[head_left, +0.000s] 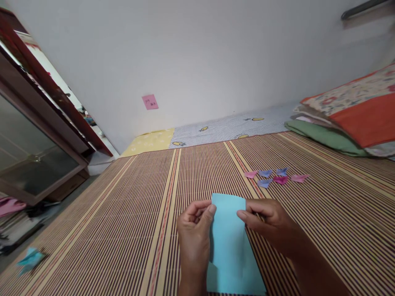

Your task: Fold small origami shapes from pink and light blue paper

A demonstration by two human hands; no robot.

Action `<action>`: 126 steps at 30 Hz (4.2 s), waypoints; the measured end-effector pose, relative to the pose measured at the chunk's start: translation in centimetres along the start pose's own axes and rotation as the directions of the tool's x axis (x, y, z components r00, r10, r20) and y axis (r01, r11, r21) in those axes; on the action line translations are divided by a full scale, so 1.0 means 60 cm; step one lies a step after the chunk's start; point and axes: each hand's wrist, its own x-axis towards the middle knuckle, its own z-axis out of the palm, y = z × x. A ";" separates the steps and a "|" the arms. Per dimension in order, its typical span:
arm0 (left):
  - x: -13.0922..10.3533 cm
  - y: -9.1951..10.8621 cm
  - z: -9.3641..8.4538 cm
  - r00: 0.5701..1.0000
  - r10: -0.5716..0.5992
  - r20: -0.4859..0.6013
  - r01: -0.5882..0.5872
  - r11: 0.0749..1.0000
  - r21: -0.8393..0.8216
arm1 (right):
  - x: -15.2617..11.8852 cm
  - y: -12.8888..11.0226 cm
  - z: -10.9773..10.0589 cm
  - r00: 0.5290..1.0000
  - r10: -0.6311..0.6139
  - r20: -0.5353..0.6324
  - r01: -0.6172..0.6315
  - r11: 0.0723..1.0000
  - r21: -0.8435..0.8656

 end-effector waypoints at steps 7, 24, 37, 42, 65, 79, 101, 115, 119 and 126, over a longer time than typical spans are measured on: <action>-0.001 0.004 0.002 1.000 0.003 0.015 -0.003 1.000 0.025 | -0.002 -0.006 0.011 0.994 -0.019 -0.105 -0.006 0.972 -0.235; -0.015 -0.007 0.006 0.985 -0.093 0.143 0.107 0.990 -0.090 | 0.006 0.001 0.027 0.977 0.160 -0.138 -0.104 0.933 0.344; -0.019 -0.007 0.013 0.983 -0.088 0.162 0.086 0.996 0.018 | 0.006 -0.017 0.025 0.934 0.012 -0.358 -0.027 0.999 -0.037; -0.018 -0.006 0.013 0.980 -0.090 0.176 0.081 0.995 0.056 | 0.011 -0.013 0.020 0.971 0.174 -0.166 -0.137 0.967 0.212; -0.011 -0.007 0.012 0.923 -0.105 0.370 0.028 0.978 0.208 | 0.016 0.001 0.021 0.916 0.334 -0.224 -0.231 0.892 0.388; 0.000 -0.011 -0.002 0.967 -0.103 0.232 0.113 0.993 -0.029 | 0.014 0.008 0.034 0.957 0.286 0.046 -0.273 0.835 0.477; 0.006 -0.005 -0.014 0.940 -0.122 0.320 0.129 0.992 0.000 | 0.010 0.007 0.008 0.981 0.172 -0.087 -0.128 0.920 0.371; 0.014 -0.016 -0.015 0.976 -0.078 0.205 0.092 0.994 -0.062 | 0.011 0.019 0.021 0.974 0.185 0.131 -0.218 0.921 0.323; 0.011 -0.015 -0.016 0.983 -0.044 0.179 0.059 0.995 -0.083 | 0.011 0.014 0.017 0.969 0.177 0.173 -0.220 0.936 0.276; 0.014 -0.019 -0.012 0.999 -0.042 0.032 0.045 0.993 -0.109 | 0.003 0.003 0.014 0.901 0.177 0.396 -0.268 0.945 0.188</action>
